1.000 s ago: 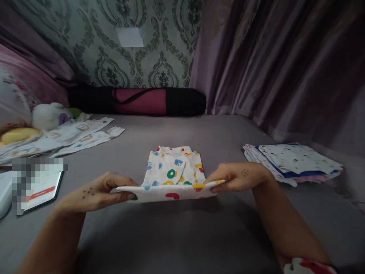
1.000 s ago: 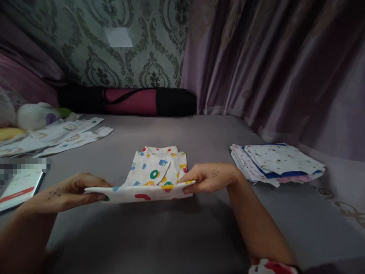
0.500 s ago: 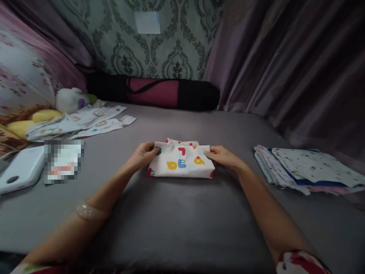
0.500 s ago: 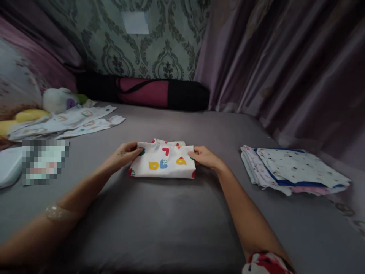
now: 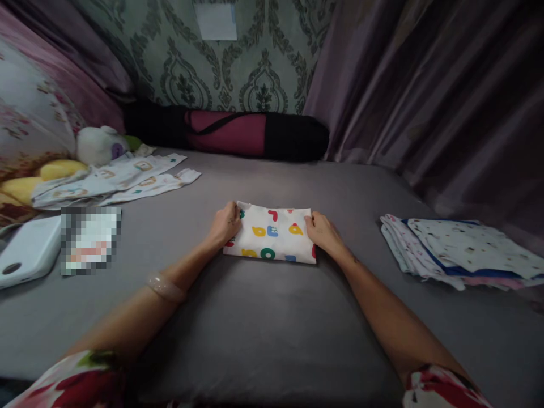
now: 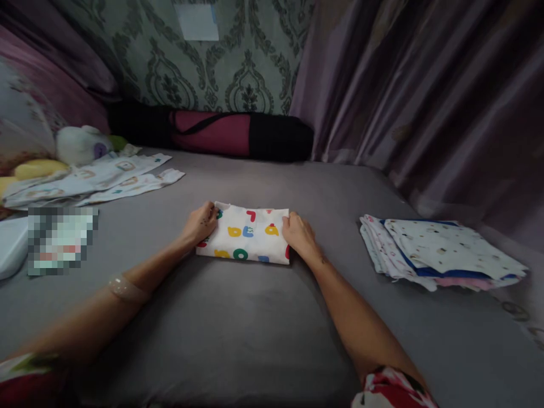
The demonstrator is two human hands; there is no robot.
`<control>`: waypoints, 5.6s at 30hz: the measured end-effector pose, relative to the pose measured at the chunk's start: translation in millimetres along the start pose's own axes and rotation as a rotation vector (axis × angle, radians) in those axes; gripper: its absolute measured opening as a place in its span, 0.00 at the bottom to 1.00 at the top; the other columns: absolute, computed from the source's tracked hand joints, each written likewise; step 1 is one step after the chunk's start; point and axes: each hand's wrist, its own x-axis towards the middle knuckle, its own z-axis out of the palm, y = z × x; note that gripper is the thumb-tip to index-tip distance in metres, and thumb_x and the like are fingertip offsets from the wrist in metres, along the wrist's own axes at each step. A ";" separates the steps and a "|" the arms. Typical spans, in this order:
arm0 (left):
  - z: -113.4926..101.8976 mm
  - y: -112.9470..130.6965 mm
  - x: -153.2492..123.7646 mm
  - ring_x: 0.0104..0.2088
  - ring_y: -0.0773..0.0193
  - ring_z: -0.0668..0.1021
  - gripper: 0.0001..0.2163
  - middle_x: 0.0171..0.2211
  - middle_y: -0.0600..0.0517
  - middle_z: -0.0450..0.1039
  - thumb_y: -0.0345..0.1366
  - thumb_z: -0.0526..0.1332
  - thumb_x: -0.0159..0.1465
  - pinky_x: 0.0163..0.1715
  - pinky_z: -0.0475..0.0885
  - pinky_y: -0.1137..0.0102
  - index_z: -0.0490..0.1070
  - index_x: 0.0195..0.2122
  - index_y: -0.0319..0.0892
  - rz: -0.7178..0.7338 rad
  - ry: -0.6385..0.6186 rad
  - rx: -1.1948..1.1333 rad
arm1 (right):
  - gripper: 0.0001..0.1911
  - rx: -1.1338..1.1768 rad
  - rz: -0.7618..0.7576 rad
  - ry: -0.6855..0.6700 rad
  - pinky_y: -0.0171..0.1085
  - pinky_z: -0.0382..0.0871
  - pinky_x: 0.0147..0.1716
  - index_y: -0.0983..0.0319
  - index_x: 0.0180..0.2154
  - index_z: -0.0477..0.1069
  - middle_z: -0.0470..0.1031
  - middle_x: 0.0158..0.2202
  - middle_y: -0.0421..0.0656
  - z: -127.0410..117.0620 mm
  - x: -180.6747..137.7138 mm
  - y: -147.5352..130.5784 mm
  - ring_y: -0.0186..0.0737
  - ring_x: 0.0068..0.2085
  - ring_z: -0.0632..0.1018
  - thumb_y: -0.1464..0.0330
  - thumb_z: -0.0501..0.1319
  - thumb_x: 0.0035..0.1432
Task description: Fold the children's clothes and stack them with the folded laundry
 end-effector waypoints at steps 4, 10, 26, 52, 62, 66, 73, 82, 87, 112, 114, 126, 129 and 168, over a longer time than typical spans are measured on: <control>1.6 0.0 -0.6 0.39 0.53 0.77 0.13 0.39 0.40 0.76 0.38 0.44 0.70 0.37 0.67 0.64 0.64 0.46 0.42 0.021 -0.016 0.056 | 0.21 -0.036 0.021 0.004 0.42 0.67 0.42 0.65 0.48 0.70 0.78 0.43 0.56 -1.5 -4.7 -5.4 0.51 0.45 0.78 0.62 0.44 0.68; -0.8 5.9 -4.9 0.40 0.49 0.79 0.15 0.40 0.36 0.76 0.41 0.43 0.70 0.37 0.67 0.62 0.62 0.48 0.39 -0.006 -0.051 0.191 | 0.20 -0.040 0.052 0.008 0.43 0.68 0.41 0.66 0.48 0.70 0.78 0.43 0.57 -2.4 -8.8 -8.7 0.53 0.46 0.79 0.61 0.46 0.68; -26.7 -23.2 -31.2 0.31 0.58 0.78 0.23 0.34 0.45 0.76 0.51 0.58 0.60 0.28 0.70 0.68 0.65 0.49 0.38 -0.173 -0.171 -0.347 | 0.17 0.605 0.061 -0.053 0.30 0.60 0.18 0.63 0.50 0.62 0.73 0.23 0.36 -2.1 -37.3 22.7 0.31 0.17 0.70 0.59 0.53 0.65; -8.7 18.6 -57.3 0.61 0.51 0.65 0.20 0.58 0.37 0.65 0.39 0.46 0.68 0.59 0.62 0.56 0.62 0.58 0.34 0.560 0.106 0.048 | 0.25 -0.038 -0.443 0.235 0.47 0.50 0.62 0.68 0.61 0.61 0.60 0.65 0.53 1.9 -59.1 -47.9 0.49 0.65 0.60 0.67 0.42 0.68; 29.6 31.3 -47.9 0.68 0.48 0.51 0.27 0.68 0.43 0.50 0.43 0.40 0.71 0.65 0.46 0.50 0.53 0.67 0.36 0.454 -0.016 0.324 | 0.32 -0.101 -0.499 0.084 0.56 0.34 0.66 0.62 0.69 0.46 0.42 0.71 0.44 34.5 -44.6 -62.1 0.49 0.70 0.43 0.65 0.45 0.65; 30.3 31.1 -48.4 0.68 0.46 0.49 0.27 0.69 0.46 0.49 0.44 0.39 0.71 0.64 0.45 0.46 0.51 0.68 0.40 0.426 -0.027 0.331 | 0.32 -0.084 -0.465 0.046 0.58 0.36 0.65 0.60 0.69 0.46 0.39 0.71 0.44 33.8 -44.2 -62.6 0.53 0.70 0.42 0.65 0.47 0.64; 34.5 28.7 -47.6 0.68 0.41 0.50 0.27 0.68 0.45 0.50 0.45 0.39 0.70 0.62 0.44 0.40 0.53 0.67 0.40 0.429 -0.030 0.269 | 0.32 -0.076 -0.454 0.043 0.59 0.38 0.64 0.60 0.68 0.49 0.43 0.71 0.50 34.4 -43.8 -62.9 0.56 0.69 0.46 0.64 0.48 0.65; 11.4 36.6 -29.0 0.60 0.43 0.66 0.23 0.59 0.41 0.66 0.46 0.46 0.69 0.60 0.52 0.43 0.66 0.58 0.41 0.464 -0.098 0.237 | 0.30 -0.068 -0.456 0.004 0.58 0.43 0.63 0.65 0.66 0.55 0.55 0.67 0.52 25.9 -31.1 -62.9 0.54 0.66 0.56 0.64 0.47 0.65; 16.3 44.4 -24.8 0.65 0.48 0.60 0.23 0.61 0.41 0.65 0.40 0.41 0.71 0.64 0.44 0.48 0.66 0.58 0.37 0.539 0.033 0.234 | 0.28 -0.047 -0.478 0.076 0.55 0.36 0.65 0.69 0.65 0.56 0.55 0.67 0.51 24.0 -21.3 -60.6 0.48 0.68 0.54 0.67 0.42 0.66; 29.2 23.6 -26.8 0.67 0.49 0.56 0.30 0.66 0.38 0.56 0.49 0.39 0.70 0.65 0.48 0.54 0.56 0.65 0.32 0.401 -0.013 0.258 | 0.31 -0.037 -0.330 0.127 0.49 0.40 0.66 0.75 0.65 0.53 0.53 0.68 0.56 42.2 -24.7 -46.5 0.50 0.69 0.51 0.62 0.43 0.67; 25.0 21.1 -27.5 0.67 0.49 0.55 0.30 0.66 0.37 0.54 0.49 0.40 0.70 0.65 0.48 0.54 0.56 0.65 0.33 0.367 -0.026 0.253 | 0.32 -0.037 -0.294 0.135 0.50 0.41 0.66 0.75 0.65 0.52 0.51 0.68 0.57 40.2 -24.5 -43.4 0.51 0.69 0.51 0.62 0.43 0.68; 20.4 -5.7 -27.5 0.67 0.49 0.55 0.31 0.67 0.37 0.52 0.50 0.39 0.70 0.65 0.48 0.51 0.52 0.67 0.34 0.355 -0.036 0.225 | 0.32 -0.033 -0.214 0.143 0.51 0.42 0.65 0.76 0.65 0.50 0.49 0.68 0.58 37.6 -31.5 -26.9 0.52 0.69 0.51 0.62 0.42 0.67; 12.4 -11.5 -29.2 0.68 0.49 0.53 0.30 0.68 0.38 0.49 0.49 0.40 0.70 0.65 0.46 0.50 0.50 0.67 0.34 0.374 -0.101 0.225 | 0.33 -0.052 -0.257 0.099 0.50 0.41 0.66 0.76 0.66 0.48 0.48 0.69 0.56 33.4 -34.7 -19.8 0.51 0.69 0.50 0.61 0.41 0.68; 13.8 13.6 -33.6 0.68 0.54 0.54 0.25 0.67 0.43 0.55 0.42 0.39 0.72 0.66 0.47 0.55 0.56 0.65 0.37 0.486 -0.026 0.143 | 0.30 0.037 -0.386 0.126 0.53 0.36 0.66 0.73 0.66 0.52 0.48 0.69 0.57 42.0 -34.2 -89.0 0.51 0.69 0.48 0.64 0.45 0.67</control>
